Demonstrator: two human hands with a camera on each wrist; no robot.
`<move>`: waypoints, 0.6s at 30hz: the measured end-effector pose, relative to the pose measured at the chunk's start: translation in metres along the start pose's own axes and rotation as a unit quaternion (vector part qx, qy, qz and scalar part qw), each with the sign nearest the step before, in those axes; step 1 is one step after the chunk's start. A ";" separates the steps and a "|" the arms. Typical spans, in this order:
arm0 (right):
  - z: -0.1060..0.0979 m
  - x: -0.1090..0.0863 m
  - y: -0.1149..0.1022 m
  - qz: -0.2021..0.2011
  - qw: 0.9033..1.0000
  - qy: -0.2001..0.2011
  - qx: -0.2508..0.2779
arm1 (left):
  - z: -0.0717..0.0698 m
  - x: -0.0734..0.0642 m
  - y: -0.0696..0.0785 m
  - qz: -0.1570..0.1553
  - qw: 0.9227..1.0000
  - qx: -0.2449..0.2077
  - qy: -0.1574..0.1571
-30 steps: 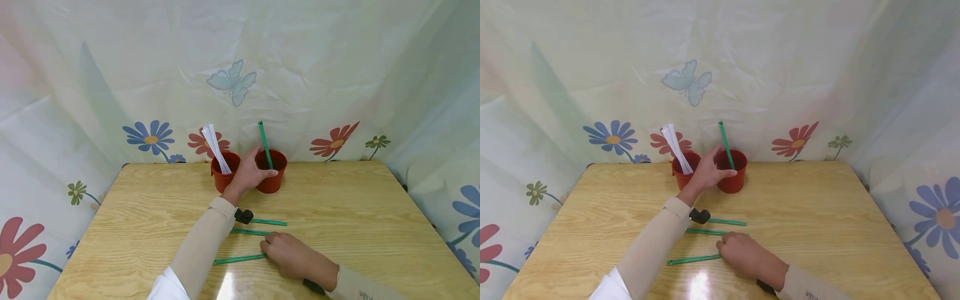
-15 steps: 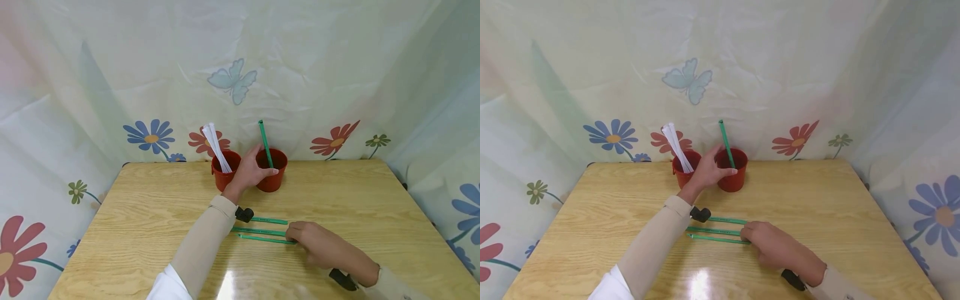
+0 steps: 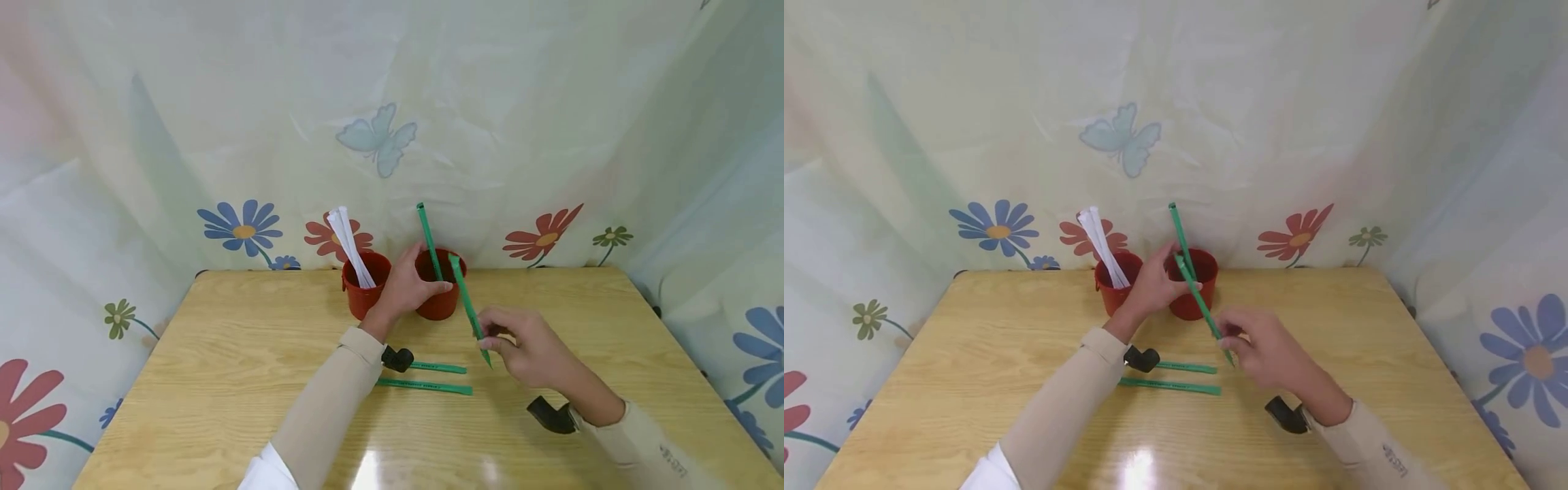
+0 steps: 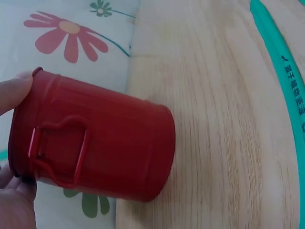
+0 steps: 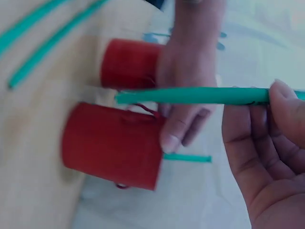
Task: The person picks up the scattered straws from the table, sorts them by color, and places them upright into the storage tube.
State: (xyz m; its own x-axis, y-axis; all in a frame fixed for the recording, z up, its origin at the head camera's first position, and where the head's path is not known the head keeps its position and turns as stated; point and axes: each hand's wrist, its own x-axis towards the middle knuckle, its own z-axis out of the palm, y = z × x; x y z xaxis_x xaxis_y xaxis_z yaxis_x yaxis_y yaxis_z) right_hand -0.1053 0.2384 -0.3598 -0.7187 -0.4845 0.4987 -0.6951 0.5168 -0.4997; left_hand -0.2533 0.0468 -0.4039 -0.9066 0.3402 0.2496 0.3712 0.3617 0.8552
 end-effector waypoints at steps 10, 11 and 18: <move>-0.014 0.055 0.008 0.037 0.994 0.100 -0.036 | 0.007 0.000 0.001 0.015 1.000 -0.021 0.018; -0.014 0.060 0.010 0.038 0.992 0.110 -0.042 | 0.007 0.000 0.000 0.020 0.999 -0.022 0.018; -0.004 0.092 0.032 0.082 0.983 0.157 -0.047 | 0.006 0.003 -0.004 0.046 0.998 -0.040 0.019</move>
State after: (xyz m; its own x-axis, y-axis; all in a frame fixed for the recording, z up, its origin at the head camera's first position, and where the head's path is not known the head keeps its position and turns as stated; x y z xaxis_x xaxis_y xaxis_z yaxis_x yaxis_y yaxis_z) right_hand -0.1933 0.2130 -0.3272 -0.7707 -0.1544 0.6182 -0.5549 0.6396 -0.5320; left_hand -0.2567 0.0520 -0.4096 -0.8766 0.3355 0.3449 0.4379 0.2593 0.8608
